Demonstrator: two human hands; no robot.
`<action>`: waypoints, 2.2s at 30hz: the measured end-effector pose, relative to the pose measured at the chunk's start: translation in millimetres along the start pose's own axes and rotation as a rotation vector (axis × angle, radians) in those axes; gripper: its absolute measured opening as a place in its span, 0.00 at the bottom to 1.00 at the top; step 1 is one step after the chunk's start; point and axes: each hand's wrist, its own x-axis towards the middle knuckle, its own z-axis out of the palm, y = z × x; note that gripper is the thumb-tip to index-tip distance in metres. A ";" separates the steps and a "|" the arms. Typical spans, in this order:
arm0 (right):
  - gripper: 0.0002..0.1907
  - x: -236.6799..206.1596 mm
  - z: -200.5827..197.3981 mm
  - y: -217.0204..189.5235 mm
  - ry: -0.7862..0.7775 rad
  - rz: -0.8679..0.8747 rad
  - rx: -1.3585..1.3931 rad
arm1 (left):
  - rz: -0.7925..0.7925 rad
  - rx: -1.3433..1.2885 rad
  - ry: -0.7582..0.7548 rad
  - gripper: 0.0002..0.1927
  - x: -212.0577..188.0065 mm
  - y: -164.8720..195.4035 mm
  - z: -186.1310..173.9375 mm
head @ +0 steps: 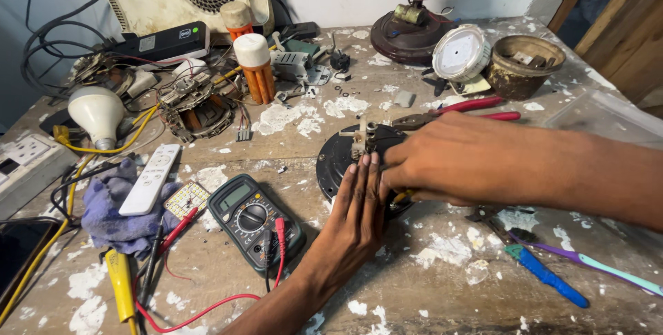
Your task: The person works on a black ceiling fan motor housing on a cluttered workbench, holding it steady while unscrewing fasteners with a screwdriver and pulling wiring and a capacitor free from the assembly. They reposition the housing repeatedly and continue loosening screws around its edge by hand and with the screwdriver.
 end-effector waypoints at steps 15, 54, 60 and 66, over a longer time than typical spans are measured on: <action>0.09 18.7 -13.1 -17.2 -0.475 0.197 -0.398 | 0.003 -0.007 -0.023 0.28 -0.4 1.8 3.7; 0.25 -9.4 -16.2 -22.6 -0.403 0.414 -0.163 | -0.001 -0.006 -0.043 0.31 1.2 3.1 -7.1; 0.24 -16.5 -18.9 -24.1 -0.303 0.248 -0.145 | -0.017 -0.058 -0.058 0.30 2.0 4.0 -8.7; 0.24 -5.1 -15.1 -31.8 -0.348 0.368 -0.043 | 0.052 0.055 -0.060 0.29 -2.4 4.7 -8.9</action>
